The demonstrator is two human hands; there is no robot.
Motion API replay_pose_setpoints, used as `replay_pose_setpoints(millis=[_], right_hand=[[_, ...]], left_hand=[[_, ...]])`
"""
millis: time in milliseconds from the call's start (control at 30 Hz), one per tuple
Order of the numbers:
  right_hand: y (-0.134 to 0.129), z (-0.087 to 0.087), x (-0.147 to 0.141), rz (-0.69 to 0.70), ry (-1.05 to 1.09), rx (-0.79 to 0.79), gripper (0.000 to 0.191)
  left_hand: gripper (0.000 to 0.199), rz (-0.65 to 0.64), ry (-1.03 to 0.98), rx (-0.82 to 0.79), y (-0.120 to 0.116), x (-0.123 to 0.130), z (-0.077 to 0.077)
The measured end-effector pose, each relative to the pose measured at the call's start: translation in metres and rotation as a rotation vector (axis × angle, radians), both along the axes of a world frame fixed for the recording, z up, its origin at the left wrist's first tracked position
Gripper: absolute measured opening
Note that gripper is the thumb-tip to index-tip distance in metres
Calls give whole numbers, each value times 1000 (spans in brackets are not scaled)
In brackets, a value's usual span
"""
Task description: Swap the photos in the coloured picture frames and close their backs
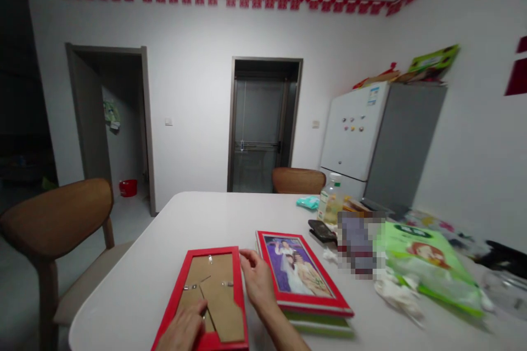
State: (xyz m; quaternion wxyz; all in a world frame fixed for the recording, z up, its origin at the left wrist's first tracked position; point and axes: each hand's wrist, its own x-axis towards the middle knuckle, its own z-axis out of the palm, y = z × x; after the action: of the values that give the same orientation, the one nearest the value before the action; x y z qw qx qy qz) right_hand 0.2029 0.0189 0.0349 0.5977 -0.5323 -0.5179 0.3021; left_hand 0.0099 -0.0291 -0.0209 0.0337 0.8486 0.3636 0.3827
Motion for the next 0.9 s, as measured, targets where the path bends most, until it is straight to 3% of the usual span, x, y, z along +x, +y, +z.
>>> replay_pose_setpoints(millis=[100,200,233,333,433,533,667,767,900], right_hand=[[-19,-10,-4,-8,358,-141,36],[-34,-20,-31,212,619,-299,49],[-38,-19,-39,251,684,-266,53],[-49,-1,-33,271,780,-96,59],[-49,30,22,138,659,-133,62],[-39,49,97,38,369,-197,59],[-28,42,168,-33,58,-320,46],[-27,25,188,-5,11,-357,43],[-29,9,194,18,-1,-361,44]], left_hand=[[23,-7,-461,-265,-4,7,36],[25,-79,-894,-585,-10,32,72],[28,-112,-1019,-652,-12,43,81],[40,-226,-1252,-702,-14,69,101],[60,-250,-1288,-701,-7,87,112],[67,-343,-1217,-913,4,107,107],[62,-427,-1099,-1023,13,147,76],[51,-318,-920,-890,14,168,58],[44,-134,-646,-753,12,170,51]])
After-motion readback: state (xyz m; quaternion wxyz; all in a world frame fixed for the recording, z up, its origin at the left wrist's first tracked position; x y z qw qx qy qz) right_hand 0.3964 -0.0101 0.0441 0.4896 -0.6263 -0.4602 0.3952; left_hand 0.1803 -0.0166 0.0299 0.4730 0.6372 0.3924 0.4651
